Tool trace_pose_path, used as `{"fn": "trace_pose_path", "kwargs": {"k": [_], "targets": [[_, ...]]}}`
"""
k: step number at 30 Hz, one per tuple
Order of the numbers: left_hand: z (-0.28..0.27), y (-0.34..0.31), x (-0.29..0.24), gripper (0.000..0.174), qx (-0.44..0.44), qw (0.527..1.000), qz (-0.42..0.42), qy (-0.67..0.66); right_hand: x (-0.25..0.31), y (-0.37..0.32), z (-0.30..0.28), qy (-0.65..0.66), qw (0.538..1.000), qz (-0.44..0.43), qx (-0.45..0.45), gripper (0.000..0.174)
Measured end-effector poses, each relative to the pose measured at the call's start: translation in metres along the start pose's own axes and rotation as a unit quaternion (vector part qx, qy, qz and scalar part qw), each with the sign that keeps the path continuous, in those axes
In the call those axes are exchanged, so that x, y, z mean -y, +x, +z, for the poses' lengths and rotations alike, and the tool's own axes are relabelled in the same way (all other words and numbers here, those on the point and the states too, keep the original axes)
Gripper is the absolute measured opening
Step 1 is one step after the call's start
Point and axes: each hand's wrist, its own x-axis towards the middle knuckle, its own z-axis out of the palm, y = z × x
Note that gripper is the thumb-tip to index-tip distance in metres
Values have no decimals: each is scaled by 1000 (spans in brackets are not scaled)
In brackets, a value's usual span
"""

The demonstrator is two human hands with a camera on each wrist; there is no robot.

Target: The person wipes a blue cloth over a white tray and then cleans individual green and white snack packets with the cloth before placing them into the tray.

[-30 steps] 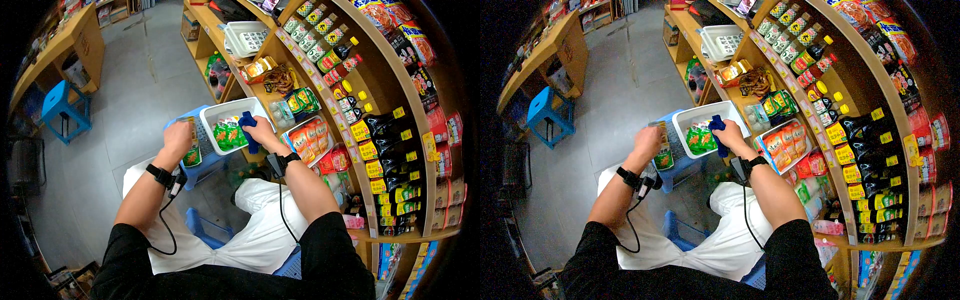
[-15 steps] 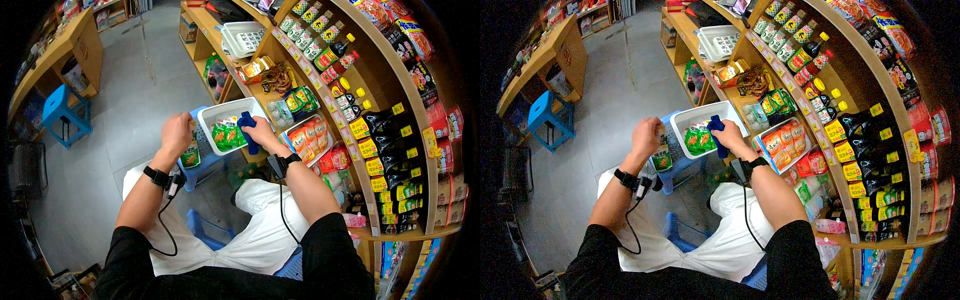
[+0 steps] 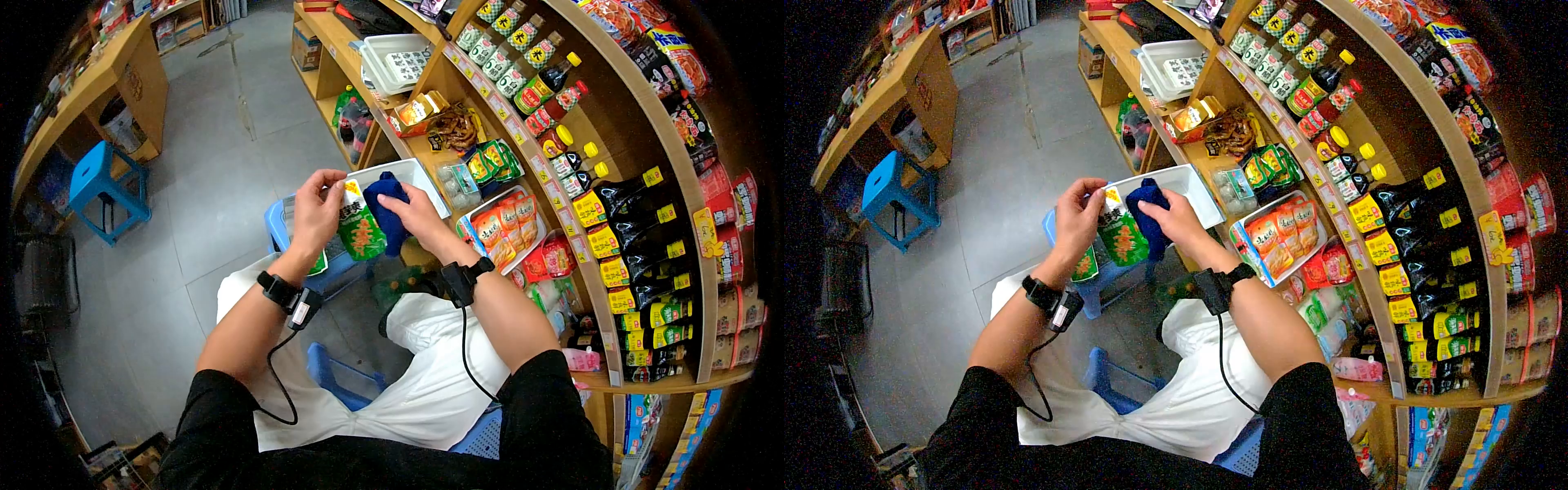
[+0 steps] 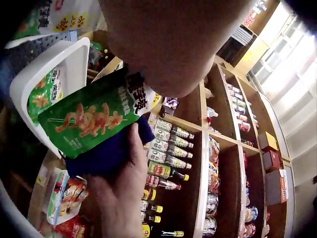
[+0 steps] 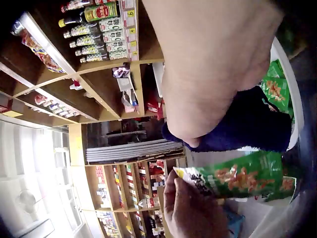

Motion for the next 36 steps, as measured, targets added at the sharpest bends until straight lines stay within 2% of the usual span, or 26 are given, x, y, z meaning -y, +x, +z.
{"fn": "trace_pose_path", "kwargs": {"k": [1,6,9,13,15,17,18,19,21,23,27,29,30,34,36], "targets": [[3,0,1,14,8,1000,-20,-1,1,-1,2,17,1000,5,24,34],[20,3,9,15,-15,1000,-10,25,21,-16,8,-15,997,9,75,38],[25,2,16,16,-13,999,-29,13,5,-12,-1,-4,996,20,83,38],[31,2,21,18,-11,997,-69,-45,4,-16,-9,20,996,46,74,40],[29,2,24,20,-18,993,-86,-74,7,-18,-10,76,996,43,17,41],[22,3,24,26,90,938,-276,-187,8,-18,-12,95,995,36,11,39],[26,-1,4,23,93,918,-314,-223,7,-16,-14,86,996,27,2,39],[29,-4,6,23,93,919,-312,-223,6,-14,-16,77,997,17,-5,39],[34,-8,10,23,151,889,-324,-285,3,-12,-17,75,997,9,-14,39],[36,-9,9,24,145,899,-313,-269,-2,-10,-19,-25,998,-24,-44,37],[38,-10,12,26,141,920,-276,-239,-9,-5,-22,-114,988,-50,-87,34],[39,-10,15,27,142,924,-265,-237,-4,-4,-22,-188,960,-82,-188,30],[40,-10,16,27,141,929,-256,-228,3,-5,-21,-184,957,-92,-203,27],[42,-11,16,34,161,937,-228,-209,24,-13,-13,-167,951,-143,-216,26],[41,-13,11,35,181,932,-232,-213,26,-16,-9,-214,948,-166,-165,27]]}}
